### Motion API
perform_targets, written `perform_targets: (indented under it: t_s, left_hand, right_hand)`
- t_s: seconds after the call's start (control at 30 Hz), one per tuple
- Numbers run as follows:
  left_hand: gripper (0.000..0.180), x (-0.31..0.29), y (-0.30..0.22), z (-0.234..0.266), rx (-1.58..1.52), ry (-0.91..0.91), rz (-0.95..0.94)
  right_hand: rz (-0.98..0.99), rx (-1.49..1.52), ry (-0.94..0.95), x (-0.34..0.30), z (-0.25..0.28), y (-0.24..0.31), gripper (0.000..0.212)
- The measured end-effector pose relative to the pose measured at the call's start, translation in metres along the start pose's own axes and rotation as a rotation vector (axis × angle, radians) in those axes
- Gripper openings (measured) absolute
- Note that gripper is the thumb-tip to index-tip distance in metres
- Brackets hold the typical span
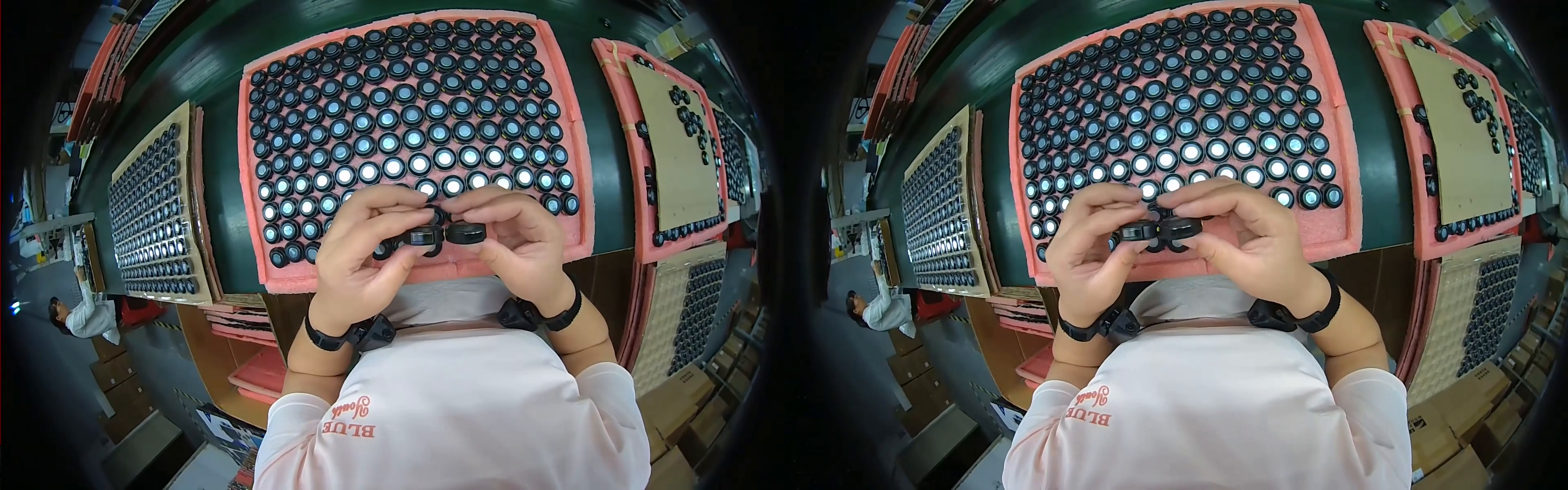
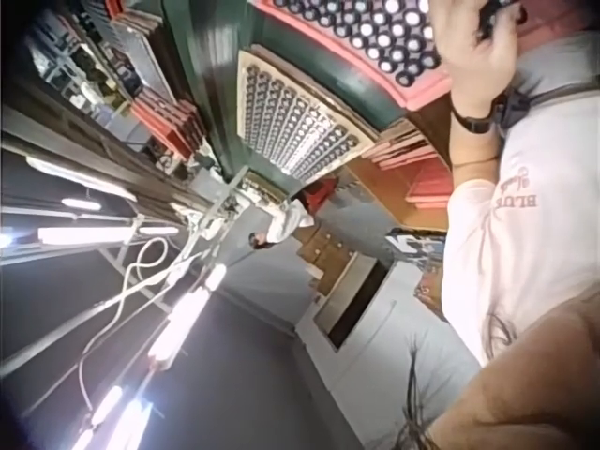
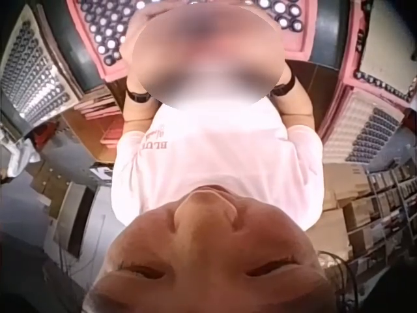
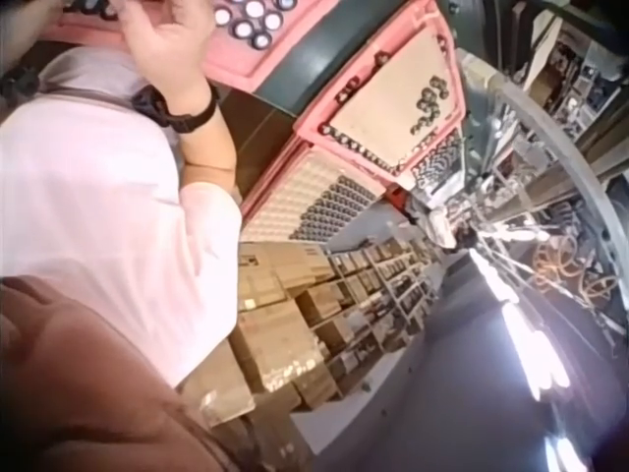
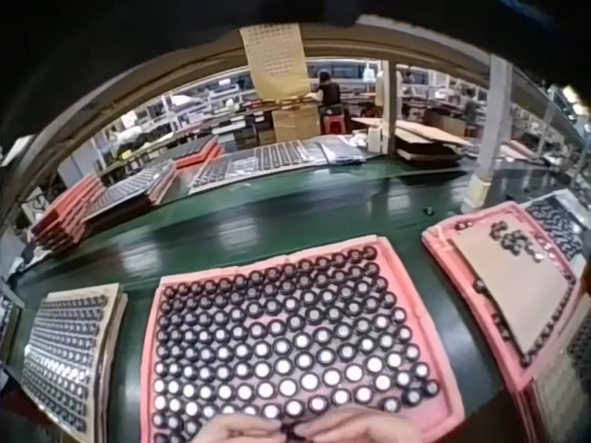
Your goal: Assembling or inspecting small electronic components on a production line.
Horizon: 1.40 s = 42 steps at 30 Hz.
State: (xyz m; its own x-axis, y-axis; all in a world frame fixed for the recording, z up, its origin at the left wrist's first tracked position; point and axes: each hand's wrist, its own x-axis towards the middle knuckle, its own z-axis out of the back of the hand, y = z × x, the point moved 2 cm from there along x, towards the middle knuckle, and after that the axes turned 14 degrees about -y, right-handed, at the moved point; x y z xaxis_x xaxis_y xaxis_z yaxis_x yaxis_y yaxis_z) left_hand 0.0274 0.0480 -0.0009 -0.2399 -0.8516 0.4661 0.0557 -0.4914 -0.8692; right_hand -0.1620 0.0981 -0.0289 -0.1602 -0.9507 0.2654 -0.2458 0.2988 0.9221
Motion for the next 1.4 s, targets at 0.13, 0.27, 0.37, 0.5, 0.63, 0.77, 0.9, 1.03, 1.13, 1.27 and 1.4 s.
perform_targets:
  t_s: [0.13, 0.27, 0.37, 0.5, 0.63, 0.77, 0.9, 1.03, 1.13, 1.27, 1.4]
  left_hand:
    - [0.028, -0.001, 0.008, 0.003, -0.032, 0.081, -0.008]
    - [0.027, -0.008, 0.007, -0.005, -0.223, 0.034, 0.203]
    - [0.027, -0.008, 0.007, -0.006, -0.293, 0.015, 0.265]
    - [0.029, -0.003, 0.009, -0.005, -0.280, 0.049, 0.158]
    - [0.036, -0.004, 0.006, -0.006, -0.290, 0.042, 0.069]
    - [0.043, -0.009, 0.002, -0.005, -0.314, 0.004, 0.075]
    - [0.048, -0.011, 0.002, -0.003, -0.315, 0.010, 0.060]
    - [0.050, -0.011, 0.003, -0.003, -0.324, 0.020, 0.049]
    - [0.050, -0.012, 0.004, -0.003, -0.337, 0.019, 0.054]
    - [0.050, -0.013, 0.005, -0.003, -0.345, 0.013, 0.080]
    - [0.049, -0.013, 0.006, -0.004, -0.347, 0.014, 0.094]
  right_hand:
    - [0.050, -0.094, -0.016, 0.003, 0.004, 0.002, 0.034]
    - [0.161, -0.249, -0.053, 0.004, 0.003, 0.003, 0.032]
    - [0.201, -0.305, -0.062, 0.005, 0.002, 0.009, 0.031]
    - [0.228, -0.330, -0.049, 0.006, 0.000, 0.016, 0.032]
    - [0.240, -0.323, -0.033, 0.002, 0.000, 0.016, 0.041]
    - [0.271, -0.359, 0.033, -0.001, 0.001, 0.018, 0.054]
    - [0.309, -0.389, 0.063, -0.003, -0.001, 0.019, 0.061]
    - [0.290, -0.376, 0.051, -0.005, -0.002, 0.019, 0.061]
    - [0.291, -0.371, 0.050, -0.005, -0.003, 0.019, 0.061]
    - [0.297, -0.373, 0.041, -0.005, -0.003, 0.019, 0.061]
    - [0.295, -0.378, 0.037, -0.005, -0.003, 0.019, 0.061]
